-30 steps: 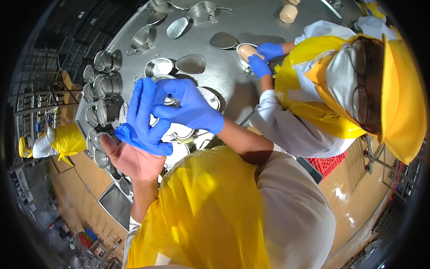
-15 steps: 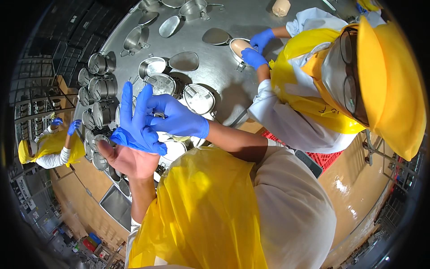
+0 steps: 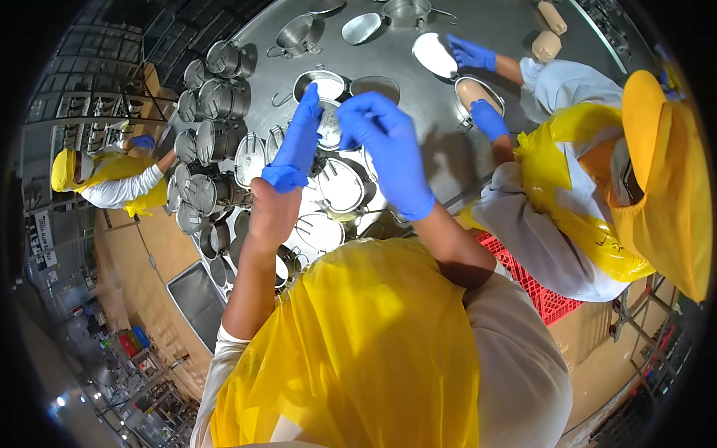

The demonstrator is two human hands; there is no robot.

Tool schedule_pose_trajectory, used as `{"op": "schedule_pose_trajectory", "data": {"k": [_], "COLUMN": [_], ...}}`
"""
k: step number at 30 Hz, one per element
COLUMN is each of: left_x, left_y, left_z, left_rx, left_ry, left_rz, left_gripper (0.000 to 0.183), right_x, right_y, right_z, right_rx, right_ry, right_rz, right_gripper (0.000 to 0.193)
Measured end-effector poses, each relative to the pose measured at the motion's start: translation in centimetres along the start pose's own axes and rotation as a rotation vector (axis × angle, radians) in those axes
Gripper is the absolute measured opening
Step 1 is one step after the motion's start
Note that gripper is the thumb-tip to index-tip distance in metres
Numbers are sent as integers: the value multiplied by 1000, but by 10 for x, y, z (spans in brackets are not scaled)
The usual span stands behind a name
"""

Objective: The person repeatedly picks up small metal containers and their lids from a stainless steel table, aligns them, and secures the lids by hand. The person works alongside other staff in a commercial kitchen environment.

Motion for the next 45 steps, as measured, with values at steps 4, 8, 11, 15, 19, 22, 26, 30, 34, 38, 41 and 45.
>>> {"op": "schedule_pose_trajectory", "data": {"k": [4,8,11,15,19,22,26,30,34,38,41,45], "left_x": [0,0,0,0,1,-8,-22,-19,-17,-15,-12,-4], "left_y": [-1,-1,0,4,6,5,6,8,8,9,1,-3], "left_z": [-15,-26,-30,-29,-26,-23,-35,-60,-77,-72,-84,-98], "left_rx": [-290,-487,-569,-716,-1054,-1222,-1330,-1388,-1384,-1365,-1339,-1307], "left_ry": [79,128,147,162,34,-12,-15,7,41,-20,5,-44], "left_rz": [73,125,165,201,331,349,348,347,342,293,340,341], "left_gripper": [118,113,109,96,100,97,93,77,80,79,77,79], "right_x": [10,11,11,4,-2,6,13,8,7,9,9,17], "right_y": [27,26,19,4,4,9,24,26,19,11,8,6], "right_z": [4,5,10,15,12,11,20,25,47,61,66,81], "right_rx": [-14,-38,-42,57,116,497,1003,1207,1272,1214,1018,678], "right_ry": [66,71,93,73,5,-137,-338,-257,-185,-46,48,52], "right_rz": [3,-12,-55,-137,45,-61,-195,-301,-412,-429,-466,-452], "right_gripper": [8,6,6,5,5,18,20,20,21,22,22,21]}}
Point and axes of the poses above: each hand's wrist, its own x-axis away from the middle knuckle, its own y-axis out of the palm, z = x × y, the point moved 1 cm from there along -x, towards the middle knuckle, and after that the axes turned 8 degrees about -y, right-handed, at the moved point
